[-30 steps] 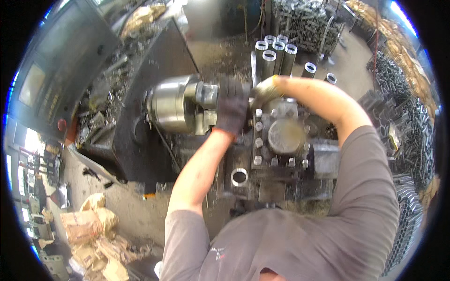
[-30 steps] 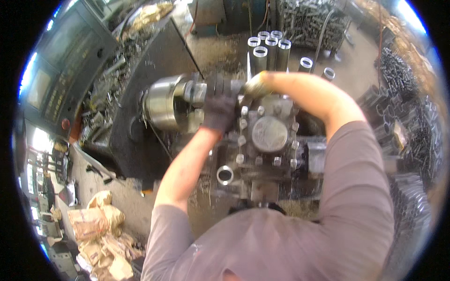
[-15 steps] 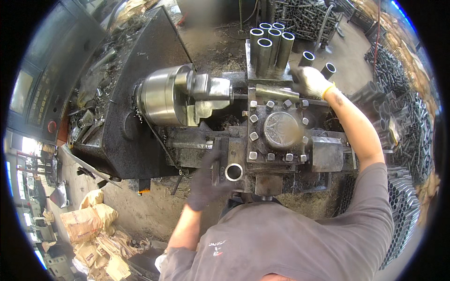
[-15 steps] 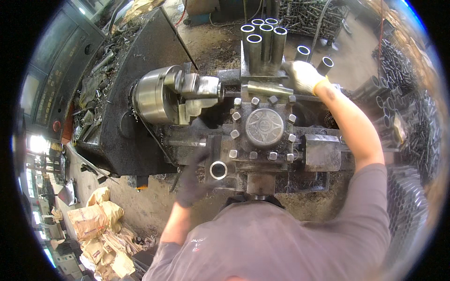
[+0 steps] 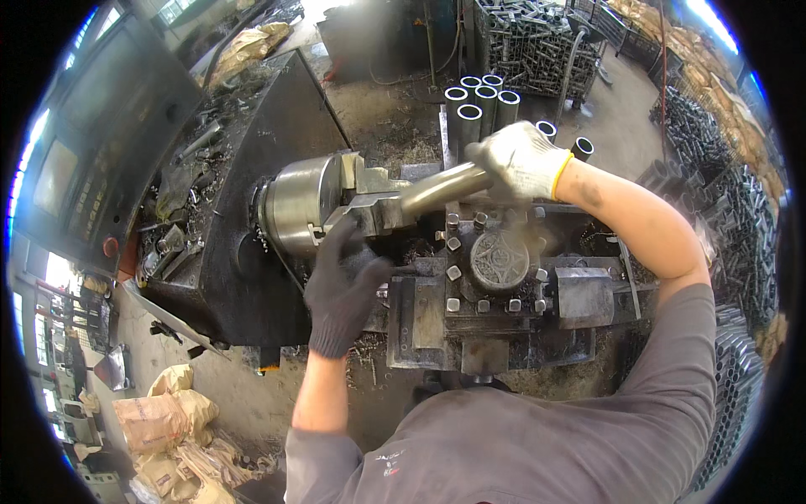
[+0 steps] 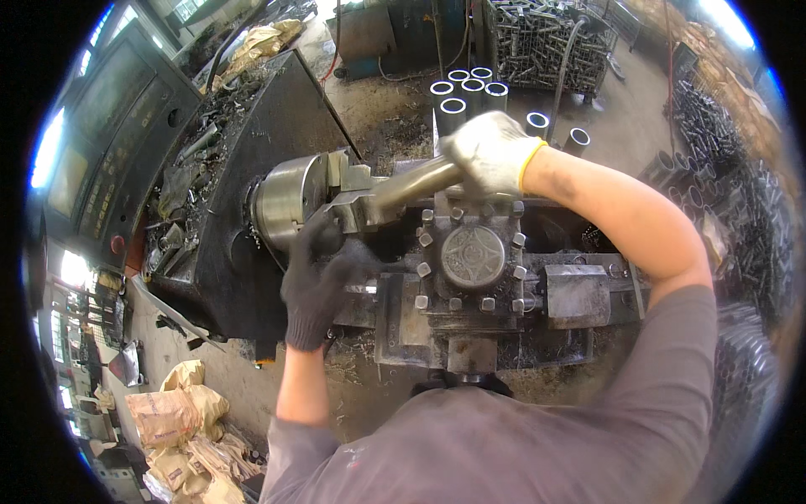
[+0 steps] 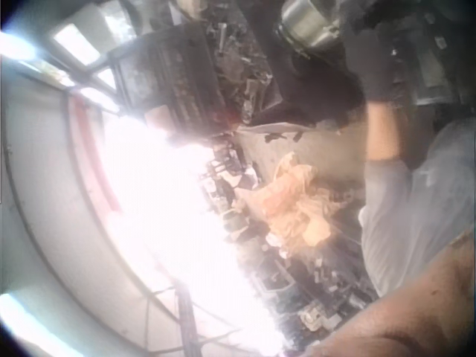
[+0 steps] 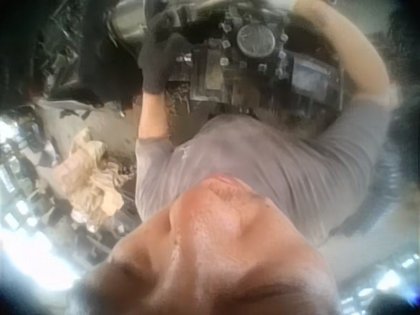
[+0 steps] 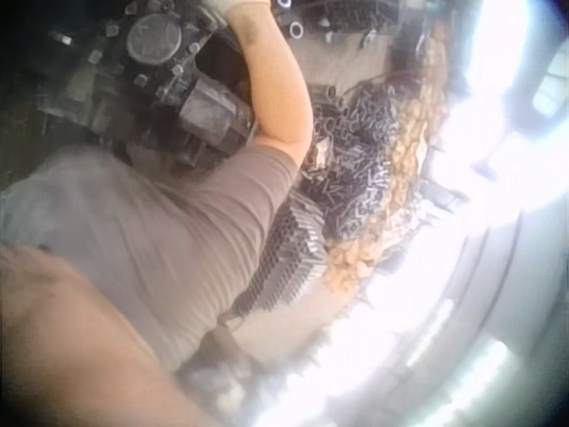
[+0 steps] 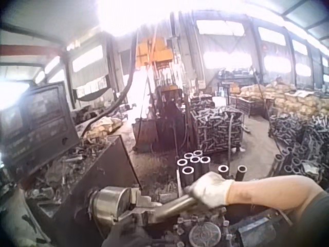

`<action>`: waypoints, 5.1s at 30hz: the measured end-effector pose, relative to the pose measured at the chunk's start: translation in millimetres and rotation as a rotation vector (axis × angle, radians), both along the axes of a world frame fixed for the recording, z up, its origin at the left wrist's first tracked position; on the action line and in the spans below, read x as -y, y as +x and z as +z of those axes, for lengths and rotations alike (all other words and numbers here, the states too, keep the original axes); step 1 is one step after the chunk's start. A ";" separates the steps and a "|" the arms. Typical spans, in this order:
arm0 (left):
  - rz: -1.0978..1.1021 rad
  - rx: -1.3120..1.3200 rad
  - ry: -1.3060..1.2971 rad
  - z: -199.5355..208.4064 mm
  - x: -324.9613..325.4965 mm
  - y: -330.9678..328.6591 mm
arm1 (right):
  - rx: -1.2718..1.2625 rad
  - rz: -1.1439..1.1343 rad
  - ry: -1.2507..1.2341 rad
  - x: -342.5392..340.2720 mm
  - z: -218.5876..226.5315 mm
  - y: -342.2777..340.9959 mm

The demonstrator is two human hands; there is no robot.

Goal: The person repeatedly loads hollow metal tubes into a lathe chuck, secures them, and removes them after a brief cycle. The person places each processed tube onto a nearby stack. The cycle repeats continuously throughout the clip.

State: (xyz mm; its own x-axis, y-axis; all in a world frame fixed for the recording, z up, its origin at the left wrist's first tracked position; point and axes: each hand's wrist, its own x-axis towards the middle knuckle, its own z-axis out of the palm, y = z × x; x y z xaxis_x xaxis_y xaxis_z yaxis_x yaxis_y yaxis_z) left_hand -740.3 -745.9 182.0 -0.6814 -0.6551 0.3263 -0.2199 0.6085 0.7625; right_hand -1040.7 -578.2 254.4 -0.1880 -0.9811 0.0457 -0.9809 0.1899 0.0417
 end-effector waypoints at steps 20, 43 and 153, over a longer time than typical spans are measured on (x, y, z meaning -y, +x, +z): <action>0.875 -0.766 1.227 -245.6 129.2 306.5 | 0.430 -0.101 0.230 20.5 -123.2 -41.8; 1.263 0.232 -0.126 -173.8 116.6 297.6 | -0.021 -0.305 0.373 -7.8 -133.3 -66.2; 3.119 -1.840 -0.030 -348.0 -746.4 603.9 | -0.150 2.520 0.424 -343.2 -111.2 1621.0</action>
